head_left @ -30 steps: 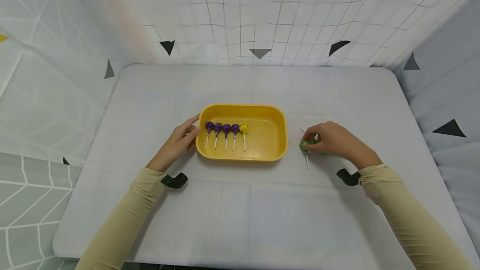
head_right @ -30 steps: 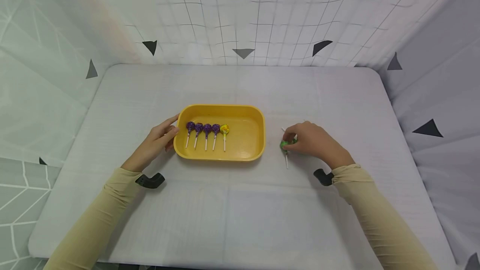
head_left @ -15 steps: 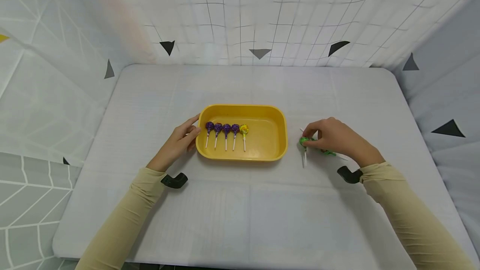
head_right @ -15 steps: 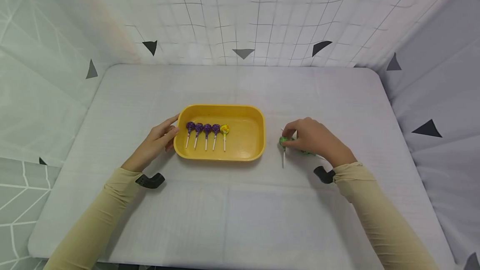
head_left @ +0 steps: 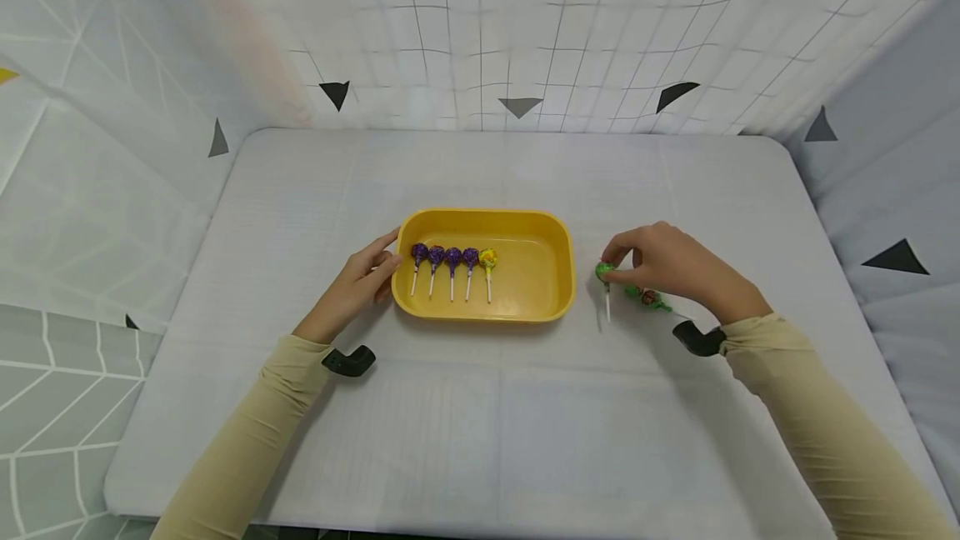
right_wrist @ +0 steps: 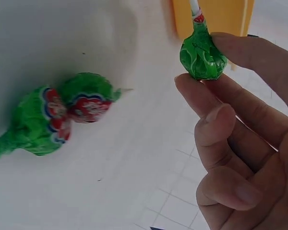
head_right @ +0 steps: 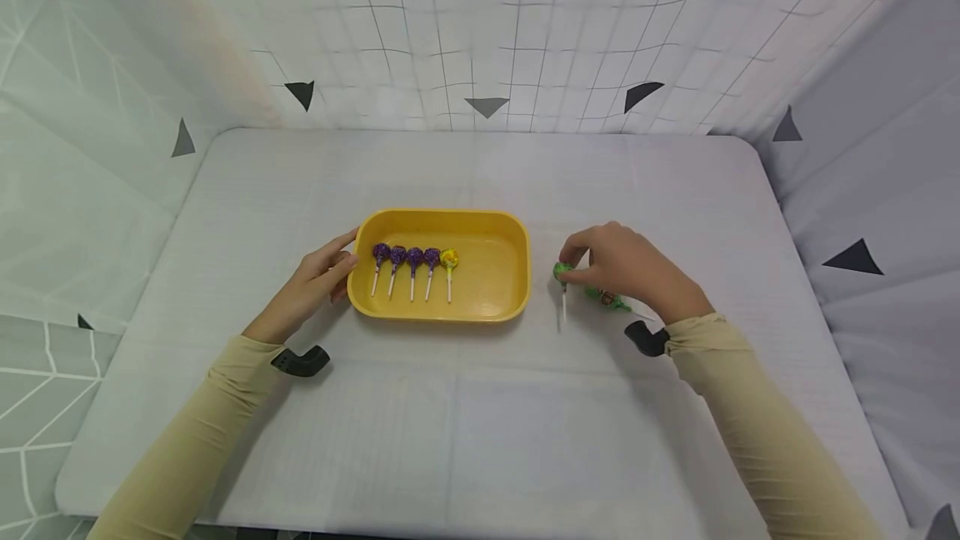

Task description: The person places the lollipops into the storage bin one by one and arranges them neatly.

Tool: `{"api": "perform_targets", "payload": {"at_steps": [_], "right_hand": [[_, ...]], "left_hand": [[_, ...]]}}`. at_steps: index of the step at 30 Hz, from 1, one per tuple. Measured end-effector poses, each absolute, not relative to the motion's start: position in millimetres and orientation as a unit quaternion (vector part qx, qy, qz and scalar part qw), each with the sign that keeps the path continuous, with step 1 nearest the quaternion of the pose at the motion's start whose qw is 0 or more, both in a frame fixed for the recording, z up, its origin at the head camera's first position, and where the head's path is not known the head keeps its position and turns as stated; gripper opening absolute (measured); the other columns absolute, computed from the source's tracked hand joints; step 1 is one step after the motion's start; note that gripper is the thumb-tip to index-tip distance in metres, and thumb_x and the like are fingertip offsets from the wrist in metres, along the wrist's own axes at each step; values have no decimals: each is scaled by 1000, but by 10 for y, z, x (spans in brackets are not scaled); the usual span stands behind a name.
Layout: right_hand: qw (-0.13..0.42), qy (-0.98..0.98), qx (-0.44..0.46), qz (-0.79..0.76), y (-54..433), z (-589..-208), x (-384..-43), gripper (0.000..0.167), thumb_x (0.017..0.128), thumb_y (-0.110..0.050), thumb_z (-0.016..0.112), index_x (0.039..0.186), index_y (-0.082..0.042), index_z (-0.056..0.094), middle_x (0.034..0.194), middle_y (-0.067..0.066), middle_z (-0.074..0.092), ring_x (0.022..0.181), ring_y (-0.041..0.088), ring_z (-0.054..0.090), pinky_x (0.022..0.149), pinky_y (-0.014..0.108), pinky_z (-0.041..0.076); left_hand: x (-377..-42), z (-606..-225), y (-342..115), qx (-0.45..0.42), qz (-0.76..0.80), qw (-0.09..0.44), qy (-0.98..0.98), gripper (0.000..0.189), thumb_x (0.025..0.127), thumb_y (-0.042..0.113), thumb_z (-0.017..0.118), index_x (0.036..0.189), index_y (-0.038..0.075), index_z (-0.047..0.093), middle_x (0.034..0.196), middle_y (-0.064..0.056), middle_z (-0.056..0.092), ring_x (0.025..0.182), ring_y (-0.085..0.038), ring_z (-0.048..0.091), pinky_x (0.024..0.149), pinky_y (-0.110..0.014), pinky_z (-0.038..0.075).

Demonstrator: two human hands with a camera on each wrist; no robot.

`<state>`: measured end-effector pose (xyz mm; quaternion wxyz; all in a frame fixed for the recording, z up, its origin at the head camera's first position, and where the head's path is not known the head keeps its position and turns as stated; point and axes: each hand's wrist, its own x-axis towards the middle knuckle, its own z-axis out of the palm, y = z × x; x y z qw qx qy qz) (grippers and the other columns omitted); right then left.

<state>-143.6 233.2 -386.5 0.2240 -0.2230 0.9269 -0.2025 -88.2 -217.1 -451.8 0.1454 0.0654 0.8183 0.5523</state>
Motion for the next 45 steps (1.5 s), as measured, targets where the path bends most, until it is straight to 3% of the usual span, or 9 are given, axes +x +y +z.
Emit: {"api": "perform_targets", "payload": {"at_steps": [6, 11, 26, 45], "right_hand": [[199, 930, -247, -183, 2306, -3812, -1481, 22, 91, -29, 80, 108, -15, 79, 103, 1, 79, 74, 11, 66, 68, 30, 55], [195, 932, -247, -178, 2274, -3750, -1505, 21, 91, -29, 80, 107, -17, 79, 104, 0, 78, 80, 14, 67, 70, 30, 55], [167, 929, -276, -182, 2108, -3594, -1579, 13, 89, -24, 82, 101, -21, 80, 98, -5, 78, 80, 14, 64, 69, 29, 54], [177, 914, -315, -187, 1797, -3536, -1698, 13, 90, -28, 82, 100, -19, 80, 97, -5, 78, 79, 14, 63, 69, 29, 53]], "left_hand": [[-884, -4516, -2168, 68, 555, 144, 817, 55, 112, 35, 46, 163, 20, 33, 86, -11, 52, 64, -15, 47, 57, -27, 42], [-885, -4516, -2169, 67, 554, 145, 817, 55, 112, 35, 46, 163, 20, 33, 87, -10, 53, 64, -15, 47, 57, -27, 42], [-881, -4500, -2170, 64, 552, 147, 818, 55, 112, 35, 46, 163, 20, 32, 87, -10, 52, 65, -15, 47, 58, -28, 43], [-880, -4506, -2171, 64, 553, 148, 817, 55, 112, 36, 46, 163, 21, 32, 88, -10, 52, 65, -15, 47, 58, -28, 42]]}}
